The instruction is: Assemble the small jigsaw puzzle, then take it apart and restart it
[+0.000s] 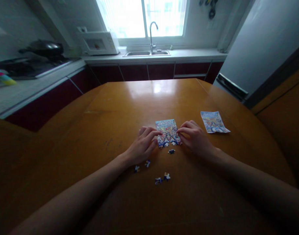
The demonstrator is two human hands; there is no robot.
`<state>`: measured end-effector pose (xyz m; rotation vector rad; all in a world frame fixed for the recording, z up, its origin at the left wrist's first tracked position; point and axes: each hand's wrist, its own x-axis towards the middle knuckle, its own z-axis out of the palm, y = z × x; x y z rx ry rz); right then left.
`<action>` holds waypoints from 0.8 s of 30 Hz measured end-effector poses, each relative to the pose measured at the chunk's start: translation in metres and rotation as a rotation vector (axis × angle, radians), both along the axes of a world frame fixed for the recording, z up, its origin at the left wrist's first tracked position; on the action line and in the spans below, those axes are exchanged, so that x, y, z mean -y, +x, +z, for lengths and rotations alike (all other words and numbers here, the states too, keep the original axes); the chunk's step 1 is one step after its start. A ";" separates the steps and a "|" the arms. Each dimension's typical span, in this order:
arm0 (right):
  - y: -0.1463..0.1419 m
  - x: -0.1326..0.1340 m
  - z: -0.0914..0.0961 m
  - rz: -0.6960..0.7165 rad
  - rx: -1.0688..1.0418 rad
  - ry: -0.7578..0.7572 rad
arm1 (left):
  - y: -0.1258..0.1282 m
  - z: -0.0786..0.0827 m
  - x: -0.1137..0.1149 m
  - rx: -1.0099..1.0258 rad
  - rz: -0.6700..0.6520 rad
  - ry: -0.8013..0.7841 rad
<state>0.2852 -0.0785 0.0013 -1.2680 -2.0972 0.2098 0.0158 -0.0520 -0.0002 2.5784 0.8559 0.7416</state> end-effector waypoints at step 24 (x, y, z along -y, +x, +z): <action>0.002 -0.003 -0.004 -0.049 0.026 0.002 | 0.000 -0.004 -0.003 -0.009 0.014 0.047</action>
